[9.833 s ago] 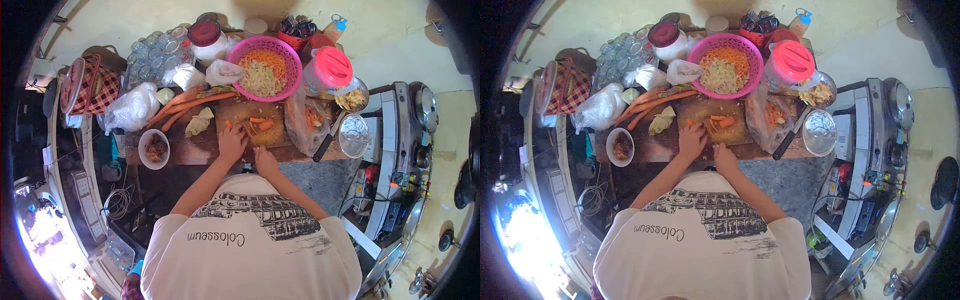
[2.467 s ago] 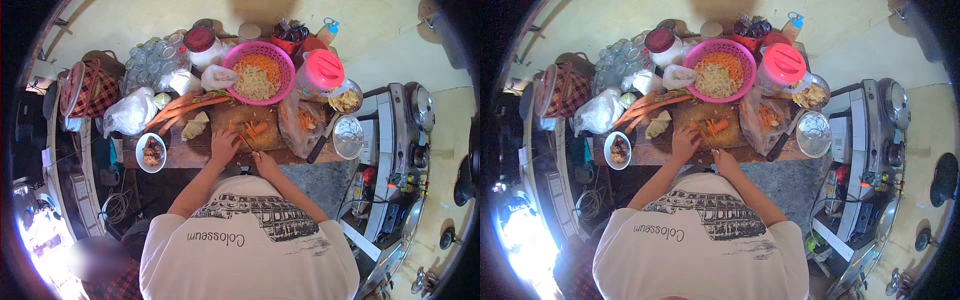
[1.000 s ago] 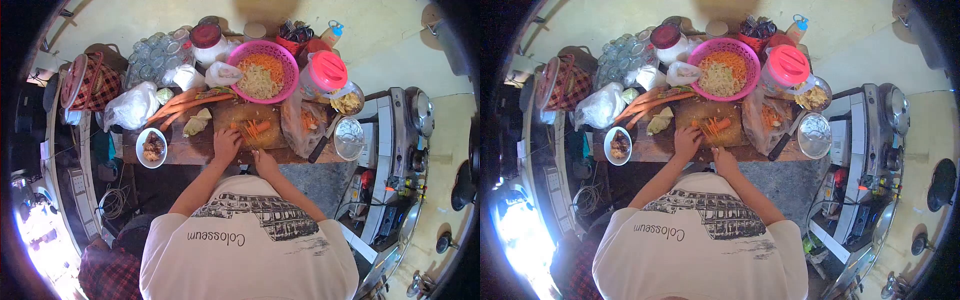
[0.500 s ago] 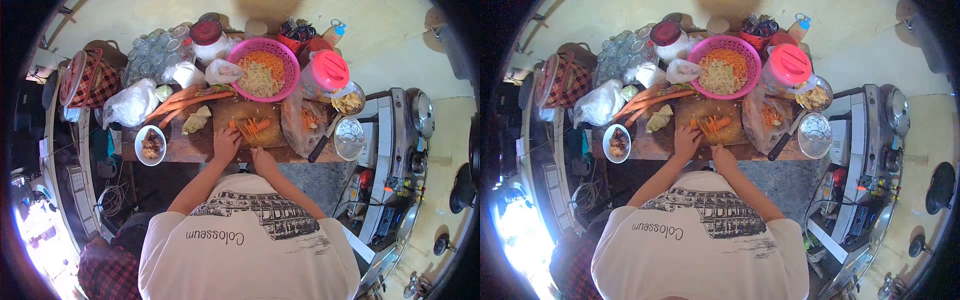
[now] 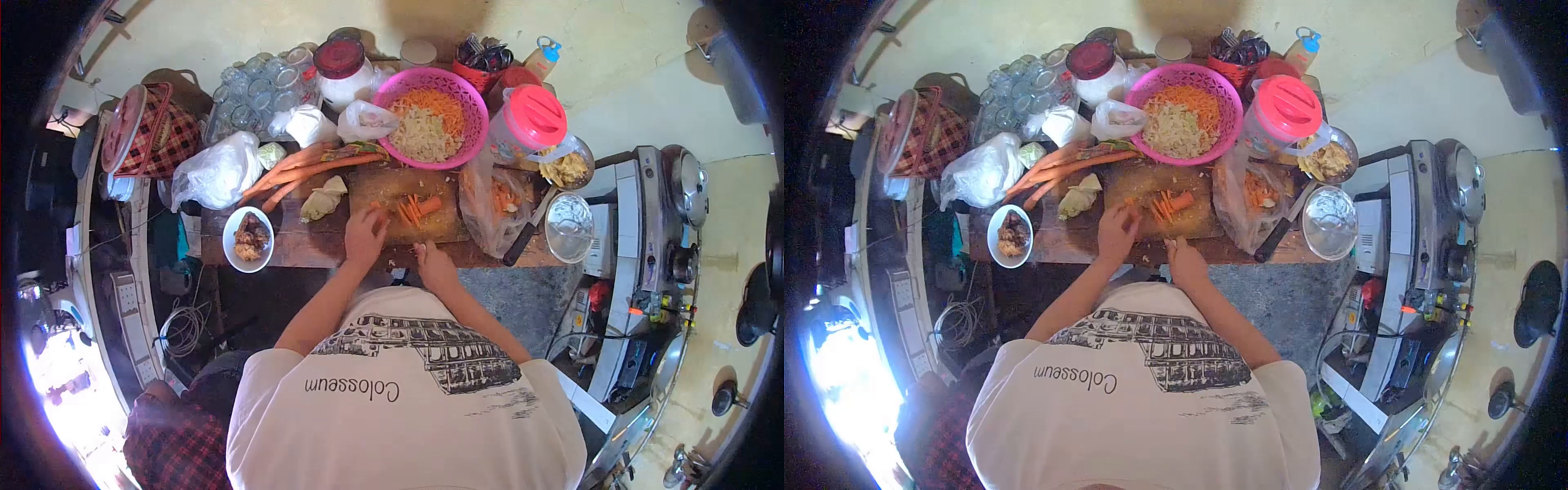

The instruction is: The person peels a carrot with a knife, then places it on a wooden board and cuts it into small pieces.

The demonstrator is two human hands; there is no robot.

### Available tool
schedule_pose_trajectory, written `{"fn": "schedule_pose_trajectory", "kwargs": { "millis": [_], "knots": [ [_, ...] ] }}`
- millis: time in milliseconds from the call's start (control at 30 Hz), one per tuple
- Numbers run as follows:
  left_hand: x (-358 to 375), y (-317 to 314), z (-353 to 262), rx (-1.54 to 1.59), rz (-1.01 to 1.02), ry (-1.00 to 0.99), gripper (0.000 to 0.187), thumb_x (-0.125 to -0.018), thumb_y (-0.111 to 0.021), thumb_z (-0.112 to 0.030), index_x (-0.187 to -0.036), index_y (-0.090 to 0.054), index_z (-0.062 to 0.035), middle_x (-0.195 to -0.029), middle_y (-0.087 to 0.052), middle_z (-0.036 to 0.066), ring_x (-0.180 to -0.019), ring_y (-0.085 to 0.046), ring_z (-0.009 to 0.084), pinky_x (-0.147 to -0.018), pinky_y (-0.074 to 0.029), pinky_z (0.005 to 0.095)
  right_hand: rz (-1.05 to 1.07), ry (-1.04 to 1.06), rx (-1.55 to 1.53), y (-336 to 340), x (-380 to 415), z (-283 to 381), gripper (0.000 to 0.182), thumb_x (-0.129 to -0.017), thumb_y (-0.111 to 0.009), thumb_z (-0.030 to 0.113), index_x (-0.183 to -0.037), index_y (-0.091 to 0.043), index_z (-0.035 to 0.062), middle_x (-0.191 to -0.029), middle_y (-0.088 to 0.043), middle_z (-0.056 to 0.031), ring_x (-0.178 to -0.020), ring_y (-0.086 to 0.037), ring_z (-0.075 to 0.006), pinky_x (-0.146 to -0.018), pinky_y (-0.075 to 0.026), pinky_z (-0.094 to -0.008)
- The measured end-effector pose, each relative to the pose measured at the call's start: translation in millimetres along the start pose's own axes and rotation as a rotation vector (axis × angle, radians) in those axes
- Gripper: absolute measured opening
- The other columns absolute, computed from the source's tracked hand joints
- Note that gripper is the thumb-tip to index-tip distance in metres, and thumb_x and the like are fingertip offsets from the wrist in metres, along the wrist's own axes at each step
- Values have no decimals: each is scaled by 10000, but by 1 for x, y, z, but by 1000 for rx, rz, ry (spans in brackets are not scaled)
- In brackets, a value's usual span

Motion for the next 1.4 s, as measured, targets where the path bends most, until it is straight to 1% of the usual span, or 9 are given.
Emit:
{"fn": "schedule_pose_trajectory", "kwargs": {
  "millis": [67, 167, 367, 567, 767, 1067, 1167, 1267, 1400],
  "knots": [
    [0, 4, 2, -20, -118, 50, 299, -753, -676, -184, -1013, -607, -54, -983, -586, 140, -921, -543, 323, -792, -442, 424, 18, 4, 6, 2, 7, 3, 420, -955, -367, 389, -939, -506, -7, -747, -602, -299, -726, -594, -470, -655, -460, -549],
    [-10, 0, 6, -13, -7, 236, 364, -739, -696, -190, -1051, -579, -45, -984, -570, 169, -929, -540, 351, -807, -441, 419, 76, 2, 37, 0, 12, -3, 415, -953, -369, 388, -948, -517, 0, -774, -610, -289, -752, -599, -462, -672, -463, -545],
    [-16, -7, 5, 123, 197, 460, 387, -705, -715, -145, -1047, -573, -35, -915, -601, 138, -857, -585, 313, -743, -472, 392, 54, -35, 31, 4, 9, -11, 416, -950, -371, 391, -1009, -522, 8, -813, -623, -277, -782, -607, -449, -696, -469, -536],
    [-1, -27, 16, 187, 107, 438, 371, -684, -706, -92, -1034, -594, -33, -790, -633, 120, -776, -626, 290, -708, -487, 381, 29, -66, -46, 11, 4, -4, 452, -952, -357, 410, -1027, -509, -9, -846, -607, -304, -818, -587, -469, -721, -455, -535],
    [4, -36, 30, 302, 138, 544, 412, -673, -689, -77, -1078, -623, -42, -808, -658, 120, -737, -650, 253, -703, -508, 343, 18, -71, -108, 8, 11, -2, 468, -956, -341, 422, -1001, -496, -17, -848, -602, -315, -822, -586, -475, -723, -453, -548],
    [10, -46, 37, 402, 151, 567, 409, -657, -708, -90, -1053, -629, -27, -763, -660, 109, -729, -655, 217, -695, -509, 326, 74, -10, -155, -19, -5, 2, 408, -965, -350, 364, -968, -488, -20, -828, -590, -314, -816, -565, -487, -709, -433, -545],
    [11, -47, 35, 349, 165, 504, 374, -760, -678, -38, -1122, -587, -6, -800, -655, 90, -617, -641, 144, -515, -511, 260, 78, 9, -148, -27, -7, -2, 401, -965, -349, 354, -962, -488, -22, -814, -590, -316, -810, -565, -489, -705, -435, -547],
    [4, -31, 16, 446, 210, 639, 372, -768, -677, -42, -1125, -579, 0, -803, -649, 88, -620, -640, 140, -513, -512, 263, 90, -7, -137, -29, -7, -1, 405, -964, -350, 355, -965, -486, -26, -803, -590, -318, -806, -568, -489, -700, -438, -549],
    [8, -39, 23, 478, 190, 631, 363, -782, -669, -47, -1126, -572, 11, -806, -646, 87, -622, -638, 138, -509, -510, 262, 137, -56, -64, -21, -4, 7, 437, -967, -323, 384, -995, -482, -22, -840, -599, -315, -823, -586, -476, -726, -454, -550]
  ]
}}
Point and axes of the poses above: each hand's wrist, its own x-axis away from the middle knuckle, its own y-axis out of the back of the hand, z = x × y, the point moved 3 cm from there along -x, towards the middle knuckle
